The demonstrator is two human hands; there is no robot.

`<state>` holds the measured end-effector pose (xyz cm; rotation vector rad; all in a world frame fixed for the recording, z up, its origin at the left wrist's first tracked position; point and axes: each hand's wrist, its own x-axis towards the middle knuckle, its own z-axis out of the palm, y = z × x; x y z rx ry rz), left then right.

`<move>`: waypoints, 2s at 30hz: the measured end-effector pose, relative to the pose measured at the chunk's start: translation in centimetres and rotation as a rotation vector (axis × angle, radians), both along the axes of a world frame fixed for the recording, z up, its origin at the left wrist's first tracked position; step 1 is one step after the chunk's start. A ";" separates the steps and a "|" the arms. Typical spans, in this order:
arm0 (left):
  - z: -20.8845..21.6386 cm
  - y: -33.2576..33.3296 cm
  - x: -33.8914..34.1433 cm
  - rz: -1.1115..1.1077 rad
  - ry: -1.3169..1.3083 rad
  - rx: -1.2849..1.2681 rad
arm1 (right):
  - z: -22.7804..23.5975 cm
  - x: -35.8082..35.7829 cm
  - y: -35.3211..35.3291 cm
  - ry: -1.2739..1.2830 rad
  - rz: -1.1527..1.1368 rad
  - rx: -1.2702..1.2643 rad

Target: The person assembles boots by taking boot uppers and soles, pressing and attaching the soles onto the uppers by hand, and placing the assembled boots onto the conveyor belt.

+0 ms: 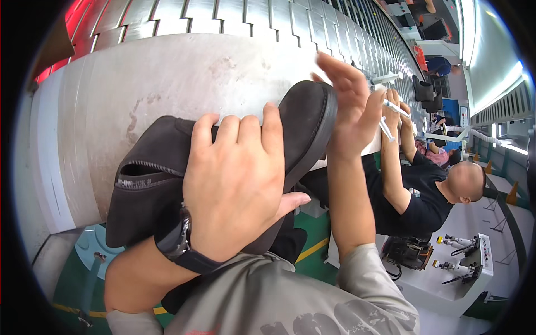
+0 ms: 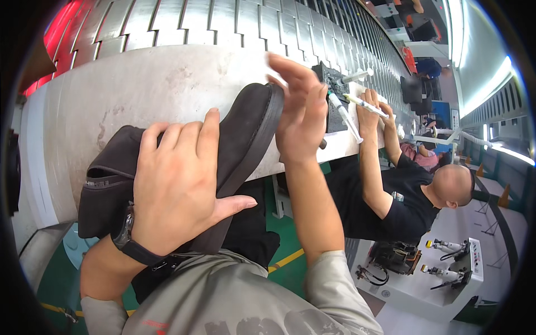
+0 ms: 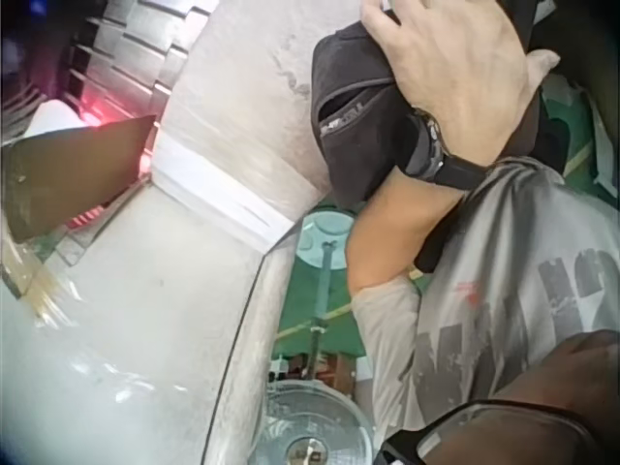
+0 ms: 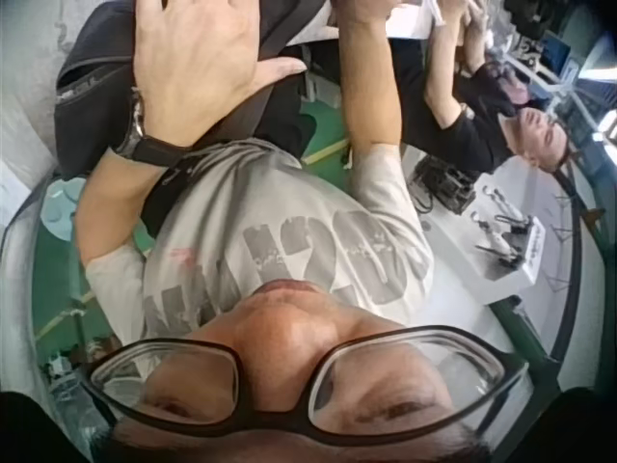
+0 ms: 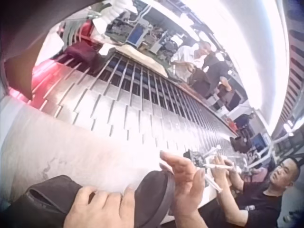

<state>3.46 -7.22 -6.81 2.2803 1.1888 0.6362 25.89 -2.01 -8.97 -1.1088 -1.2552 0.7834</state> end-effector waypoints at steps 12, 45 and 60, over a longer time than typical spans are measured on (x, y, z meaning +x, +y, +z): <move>-1.4 1.2 0.0 0.030 -0.093 -0.033 | 1.8 -1.3 4.8 -0.191 0.239 -0.438; -4.2 -5.6 -10.5 0.120 -0.267 0.551 | -1.0 1.8 2.0 -0.170 0.366 -0.687; -3.6 10.1 -4.9 0.136 -0.059 -0.016 | 2.1 -3.2 7.6 0.110 0.389 -0.516</move>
